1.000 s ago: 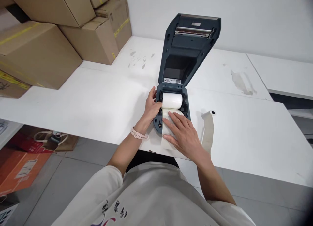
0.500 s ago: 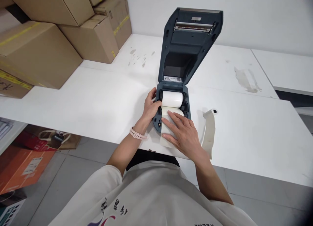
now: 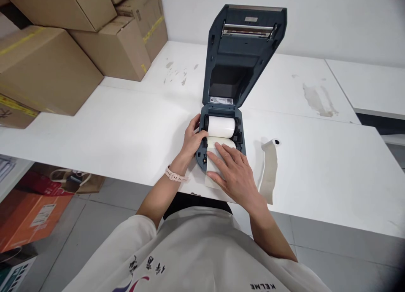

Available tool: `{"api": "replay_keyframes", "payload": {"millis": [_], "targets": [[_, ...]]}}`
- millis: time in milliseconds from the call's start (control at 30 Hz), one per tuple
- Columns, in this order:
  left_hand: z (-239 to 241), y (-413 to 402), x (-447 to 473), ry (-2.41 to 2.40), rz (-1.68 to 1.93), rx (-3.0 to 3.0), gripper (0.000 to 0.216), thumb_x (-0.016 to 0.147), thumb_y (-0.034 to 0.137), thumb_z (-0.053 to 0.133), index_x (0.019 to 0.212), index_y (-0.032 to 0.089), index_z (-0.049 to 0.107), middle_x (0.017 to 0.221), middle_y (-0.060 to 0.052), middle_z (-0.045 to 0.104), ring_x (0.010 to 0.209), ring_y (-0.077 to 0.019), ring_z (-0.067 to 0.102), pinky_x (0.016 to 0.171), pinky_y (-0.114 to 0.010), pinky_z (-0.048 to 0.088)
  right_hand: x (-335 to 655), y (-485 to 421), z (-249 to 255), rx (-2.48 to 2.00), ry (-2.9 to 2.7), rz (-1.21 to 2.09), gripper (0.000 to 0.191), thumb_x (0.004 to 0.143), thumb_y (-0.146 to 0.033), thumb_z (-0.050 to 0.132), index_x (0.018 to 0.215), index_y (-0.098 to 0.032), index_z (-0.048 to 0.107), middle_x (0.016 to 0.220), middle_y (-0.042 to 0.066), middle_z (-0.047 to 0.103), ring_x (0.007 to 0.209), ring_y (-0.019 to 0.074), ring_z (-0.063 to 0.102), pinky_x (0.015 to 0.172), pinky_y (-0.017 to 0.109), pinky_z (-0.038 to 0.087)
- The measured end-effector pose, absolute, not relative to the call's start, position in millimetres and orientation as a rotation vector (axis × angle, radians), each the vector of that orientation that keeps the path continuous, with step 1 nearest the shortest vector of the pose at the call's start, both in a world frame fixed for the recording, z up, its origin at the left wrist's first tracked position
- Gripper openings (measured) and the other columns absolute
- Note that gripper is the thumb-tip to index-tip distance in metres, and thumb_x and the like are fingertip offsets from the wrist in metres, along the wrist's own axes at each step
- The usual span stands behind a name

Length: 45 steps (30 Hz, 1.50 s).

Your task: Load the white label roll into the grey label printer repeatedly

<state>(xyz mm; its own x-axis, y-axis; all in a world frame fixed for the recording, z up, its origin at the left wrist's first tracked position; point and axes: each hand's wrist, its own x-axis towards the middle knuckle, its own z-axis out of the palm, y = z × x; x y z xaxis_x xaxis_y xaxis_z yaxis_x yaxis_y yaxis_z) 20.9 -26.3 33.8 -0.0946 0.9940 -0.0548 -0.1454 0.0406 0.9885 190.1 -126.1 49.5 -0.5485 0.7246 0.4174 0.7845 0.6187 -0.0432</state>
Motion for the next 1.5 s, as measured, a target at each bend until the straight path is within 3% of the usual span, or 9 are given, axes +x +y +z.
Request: {"api": "replay_keyframes", "payload": {"millis": [167,333,700,1200,1367,1500], "targets": [[33.5,-25.9,20.8,1.197,1.306,1.03,0.071,0.067,0.015,0.063,0.137,0.02,0.055,0.149,-0.01,0.057,0.14,-0.0283,0.052,0.12,-0.043,0.04,183.5,-129.6,48.4,-1.216,-2.464,-0.258,0.062,0.098,-0.06,0.053,0.14,-0.015,0.058,0.153,0.019,0.055,0.139,0.0366,0.051,0.111,0.052,0.044],[34.3,-27.2,20.5,1.19,1.3,1.061,0.07,0.069,0.015,0.063,0.138,0.021,0.054,0.15,-0.01,0.057,0.14,-0.028,0.052,0.119,-0.042,0.04,175.0,-129.0,53.7,-1.29,-2.483,-0.287,0.073,0.094,-0.069,0.05,0.14,-0.014,0.058,0.151,0.021,0.056,0.131,0.0395,0.054,0.103,0.052,0.047],[38.1,-29.2,21.0,1.2,1.288,1.073,0.067,0.071,0.015,0.062,0.137,0.022,0.055,0.149,-0.009,0.058,0.139,-0.0267,0.053,0.117,-0.039,0.042,182.3,-126.7,53.3,-1.265,-2.495,-0.136,0.066,0.098,-0.065,0.047,0.143,-0.017,0.056,0.153,0.02,0.053,0.135,0.0379,0.051,0.102,0.052,0.046],[32.8,-28.0,19.7,1.157,1.288,0.982,0.052,0.085,0.029,0.06,0.137,0.024,0.058,0.151,-0.006,0.058,0.142,-0.0267,0.052,0.118,-0.039,0.042,185.9,-126.1,48.1,-1.239,-2.462,-0.151,0.064,0.098,-0.062,0.051,0.145,-0.019,0.055,0.156,0.018,0.052,0.139,0.0358,0.051,0.108,0.052,0.044],[41.4,-24.4,14.6,1.237,1.401,1.033,0.05,0.091,0.039,0.062,0.139,0.029,0.055,0.161,-0.003,0.047,0.155,-0.0266,0.035,0.125,-0.04,0.033,183.8,-130.5,50.1,-1.276,-2.448,-0.096,0.064,0.099,-0.061,0.05,0.149,-0.021,0.05,0.161,0.018,0.046,0.145,0.0343,0.047,0.118,0.055,0.036],[84.4,1.7,9.5,1.149,1.584,1.205,0.055,0.088,0.044,0.07,0.14,0.034,0.054,0.16,0.001,0.047,0.162,-0.0317,0.018,0.129,-0.044,0.026,186.4,-146.9,52.7,-1.201,-2.366,-0.034,0.065,0.1,-0.057,0.053,0.154,-0.024,0.043,0.161,0.016,0.047,0.148,0.0324,0.044,0.122,0.057,0.032]]}}
